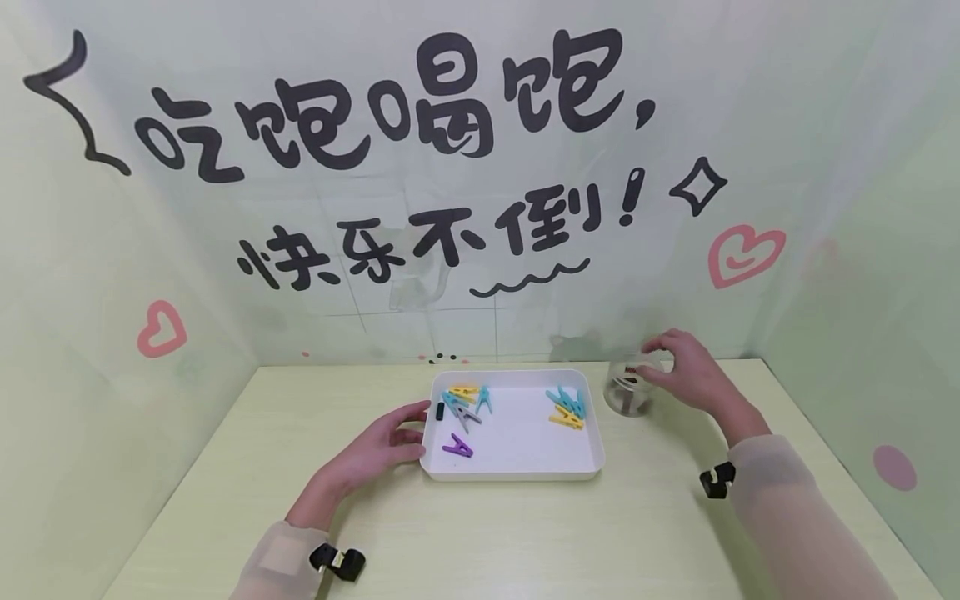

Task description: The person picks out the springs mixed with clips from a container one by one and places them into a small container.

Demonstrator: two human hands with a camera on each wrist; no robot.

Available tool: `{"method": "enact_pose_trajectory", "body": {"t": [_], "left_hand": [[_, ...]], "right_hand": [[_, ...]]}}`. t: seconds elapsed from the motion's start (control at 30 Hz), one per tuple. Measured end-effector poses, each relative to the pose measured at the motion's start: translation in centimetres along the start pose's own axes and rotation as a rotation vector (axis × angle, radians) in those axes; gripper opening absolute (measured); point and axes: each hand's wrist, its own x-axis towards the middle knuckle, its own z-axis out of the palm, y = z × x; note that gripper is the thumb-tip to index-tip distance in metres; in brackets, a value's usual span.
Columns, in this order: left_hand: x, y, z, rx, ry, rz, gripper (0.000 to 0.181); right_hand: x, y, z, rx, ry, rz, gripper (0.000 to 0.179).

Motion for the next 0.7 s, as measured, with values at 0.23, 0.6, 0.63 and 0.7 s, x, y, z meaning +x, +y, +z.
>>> {"method": "enact_pose_trajectory", "body": {"t": [0.23, 0.6, 0.63, 0.7], "left_hand": [[0.0, 0.0, 0.0, 0.007, 0.007, -0.009, 0.073], [0.0, 0.0, 0.0, 0.021, 0.006, -0.015, 0.074], [0.0, -0.1, 0.0, 0.018, 0.006, -0.014, 0.074], [0.0, 0.0, 0.0, 0.014, 0.005, -0.013, 0.074]], "right_hand": [[-0.1, 0.2, 0.4, 0.05, -0.042, 0.078, 0.09], [0.8, -1.6, 0.5, 0.045, -0.069, 0.049, 0.088], [1.0, -1.8, 0.6, 0.041, -0.074, 0.045, 0.088], [1.3, -2.2, 0.7, 0.033, -0.078, 0.029, 0.087]]}}
